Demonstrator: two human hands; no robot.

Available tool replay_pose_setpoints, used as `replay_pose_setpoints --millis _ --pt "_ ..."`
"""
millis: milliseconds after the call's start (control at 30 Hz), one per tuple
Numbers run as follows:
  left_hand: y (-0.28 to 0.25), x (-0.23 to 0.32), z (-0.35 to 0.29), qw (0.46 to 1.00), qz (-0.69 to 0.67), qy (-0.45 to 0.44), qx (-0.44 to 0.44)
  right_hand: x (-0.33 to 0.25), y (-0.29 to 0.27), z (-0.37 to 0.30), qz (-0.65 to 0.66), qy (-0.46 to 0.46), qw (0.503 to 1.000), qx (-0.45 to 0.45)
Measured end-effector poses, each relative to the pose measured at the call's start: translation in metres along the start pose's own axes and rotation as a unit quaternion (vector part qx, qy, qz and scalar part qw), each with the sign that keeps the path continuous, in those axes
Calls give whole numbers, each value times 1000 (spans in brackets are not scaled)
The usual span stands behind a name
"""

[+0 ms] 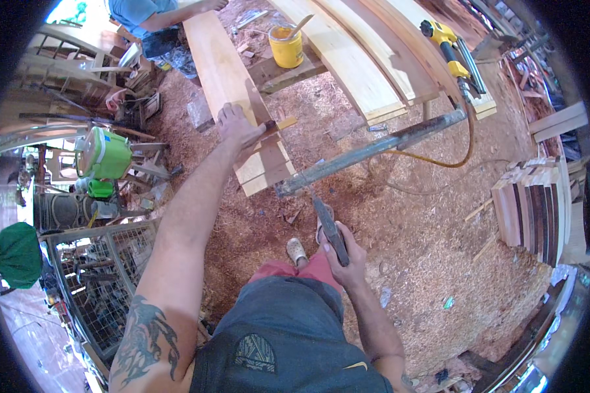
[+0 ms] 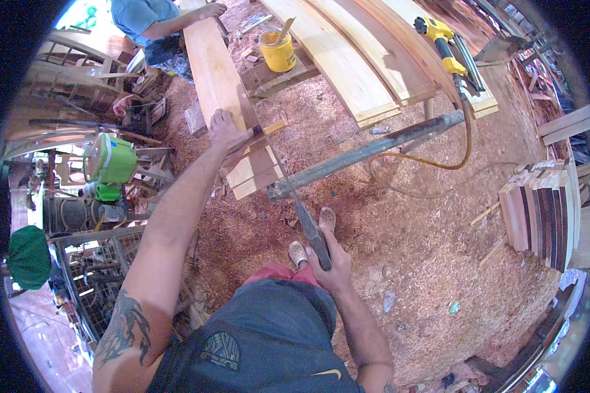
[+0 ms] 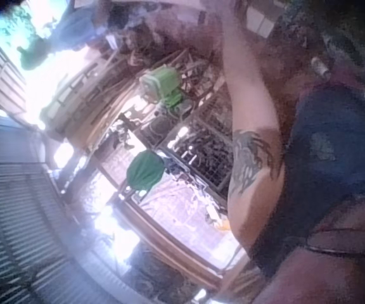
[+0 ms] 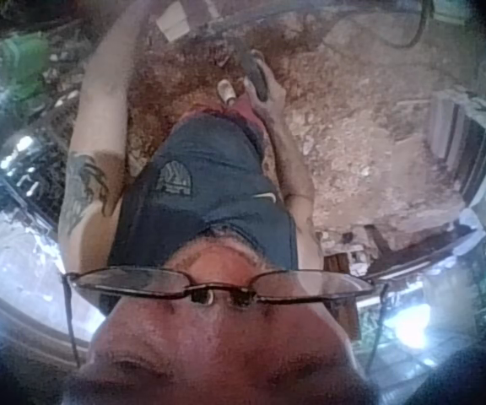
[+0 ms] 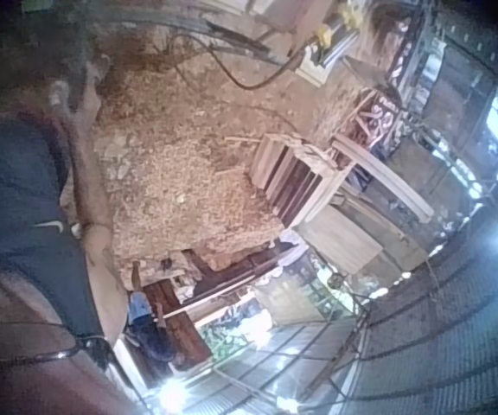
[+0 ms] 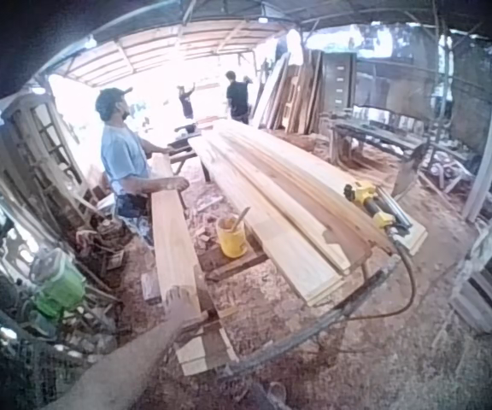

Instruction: The person measures wood planks with a combination square, marks them with a pencil, secures a small wooden block with a nail gun, and cuts a board with a hand saw.

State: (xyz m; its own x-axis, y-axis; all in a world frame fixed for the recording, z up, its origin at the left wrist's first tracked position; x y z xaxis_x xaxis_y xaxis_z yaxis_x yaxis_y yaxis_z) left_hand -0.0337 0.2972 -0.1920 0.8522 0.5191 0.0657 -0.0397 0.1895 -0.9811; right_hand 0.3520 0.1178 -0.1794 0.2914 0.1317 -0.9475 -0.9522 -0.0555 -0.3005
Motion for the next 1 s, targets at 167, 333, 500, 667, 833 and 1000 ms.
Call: replay_pose_setpoints --millis 167,333,500,667,833,1000 --pt "1 0 0 1000 1 -4 6 -9 1 4 0 -10 1000 7" --pt "5 1 -1 999 0 10 32 -1 29 25 23 17 1000 9" --pt "-5 0 -3 1000 0 0 -10 -10 9 8 -26 -37 999 13" --pt "-4 2 -5 1000 9 -8 -2 -22 4 0 -30 4 1000 -5" --pt "0 10 2 1000 19 12 10 -5 52 43 2 17 1000 10" --pt "-23 -16 17 995 -58 48 -66 -13 36 28 6 -1 1000 18"
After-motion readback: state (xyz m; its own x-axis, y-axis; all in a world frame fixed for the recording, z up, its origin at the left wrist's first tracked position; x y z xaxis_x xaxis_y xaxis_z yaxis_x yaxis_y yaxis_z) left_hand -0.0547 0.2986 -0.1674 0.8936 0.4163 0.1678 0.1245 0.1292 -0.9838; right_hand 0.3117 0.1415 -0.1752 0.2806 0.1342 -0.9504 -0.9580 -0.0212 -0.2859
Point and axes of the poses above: each hand's wrist, its own z-axis towards the middle knuckle, its own y-axis out of the palm, x = y × z, the point moved 1 cm from there along z, towards the middle knuckle, and after that the axes turned 15 degrees about x, right-handed, at the moved point
